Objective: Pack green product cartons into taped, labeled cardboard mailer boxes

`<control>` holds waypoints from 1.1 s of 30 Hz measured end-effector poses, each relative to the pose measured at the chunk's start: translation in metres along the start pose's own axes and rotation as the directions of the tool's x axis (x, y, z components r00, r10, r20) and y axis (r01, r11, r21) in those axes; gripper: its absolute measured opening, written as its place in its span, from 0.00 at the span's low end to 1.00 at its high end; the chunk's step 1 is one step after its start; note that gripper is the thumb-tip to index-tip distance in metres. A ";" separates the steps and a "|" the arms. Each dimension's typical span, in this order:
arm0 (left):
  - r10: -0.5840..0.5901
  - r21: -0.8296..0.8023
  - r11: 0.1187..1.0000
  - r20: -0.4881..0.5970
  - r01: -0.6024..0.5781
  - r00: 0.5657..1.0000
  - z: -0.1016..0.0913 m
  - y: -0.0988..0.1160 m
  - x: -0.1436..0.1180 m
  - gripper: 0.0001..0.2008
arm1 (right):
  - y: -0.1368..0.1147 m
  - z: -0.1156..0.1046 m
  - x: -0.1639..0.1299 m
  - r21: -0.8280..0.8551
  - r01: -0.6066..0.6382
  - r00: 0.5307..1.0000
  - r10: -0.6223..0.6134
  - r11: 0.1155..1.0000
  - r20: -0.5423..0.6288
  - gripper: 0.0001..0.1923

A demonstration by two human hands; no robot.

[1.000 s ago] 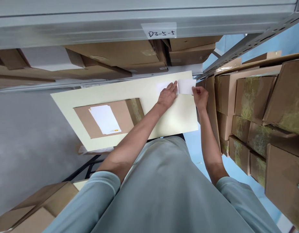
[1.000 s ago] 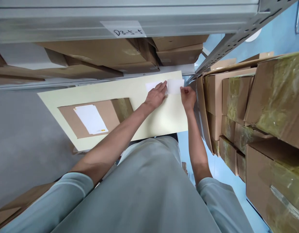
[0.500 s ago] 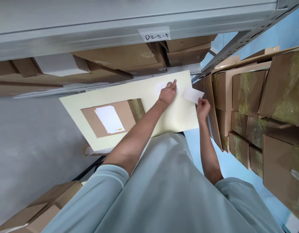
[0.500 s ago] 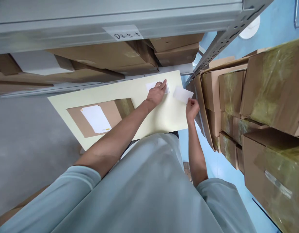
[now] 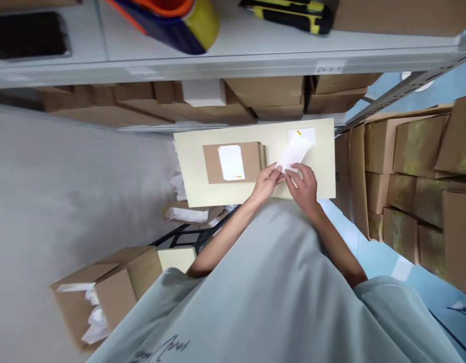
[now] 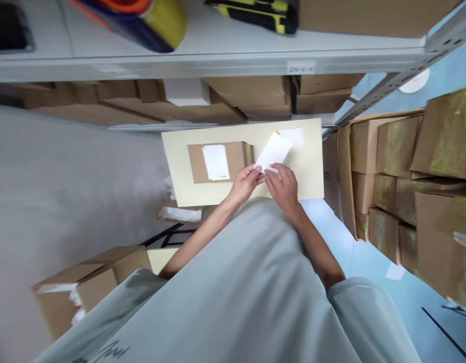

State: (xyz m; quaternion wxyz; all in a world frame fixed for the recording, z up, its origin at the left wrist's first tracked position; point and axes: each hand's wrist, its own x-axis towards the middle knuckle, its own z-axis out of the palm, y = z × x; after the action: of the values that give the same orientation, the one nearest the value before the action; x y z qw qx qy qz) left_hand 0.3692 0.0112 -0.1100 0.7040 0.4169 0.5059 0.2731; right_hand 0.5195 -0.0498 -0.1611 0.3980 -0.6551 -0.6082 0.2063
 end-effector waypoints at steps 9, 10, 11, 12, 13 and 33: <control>0.000 -0.197 0.980 -0.210 -0.043 0.978 -0.097 0.027 -0.099 0.33 | -0.115 0.022 -0.014 0.528 -0.330 0.902 0.095 0.782 0.421 0.39; 0.009 -0.185 0.982 -0.205 -0.048 0.979 -0.105 0.030 -0.108 0.32 | -0.126 0.027 -0.011 0.545 -0.345 0.892 0.087 0.764 0.443 0.38; 0.019 -0.170 0.984 -0.193 -0.053 0.981 -0.114 0.034 -0.116 0.31 | -0.138 0.031 -0.008 0.551 -0.345 0.893 0.085 0.760 0.442 0.36; 0.031 -0.154 0.986 -0.175 -0.058 0.984 -0.124 0.038 -0.123 0.30 | -0.149 0.034 -0.005 0.551 -0.333 0.900 0.083 0.765 0.429 0.33; 0.043 -0.138 0.988 -0.152 -0.065 0.987 -0.135 0.043 -0.130 0.29 | -0.159 0.036 -0.002 0.551 -0.316 0.907 0.074 0.773 0.415 0.31; 0.314 0.087 0.947 -0.042 -0.309 0.949 -0.284 0.075 -0.200 0.21 | -0.285 0.102 -0.016 0.450 -0.229 0.948 0.093 0.863 0.305 0.36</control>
State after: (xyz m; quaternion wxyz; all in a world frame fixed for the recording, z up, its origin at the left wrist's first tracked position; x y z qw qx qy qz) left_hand 0.0368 -0.0240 0.0120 0.6206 0.5114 0.4636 0.3720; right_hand 0.2597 -0.0539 -0.0054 0.4411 -0.5501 -0.5296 0.4715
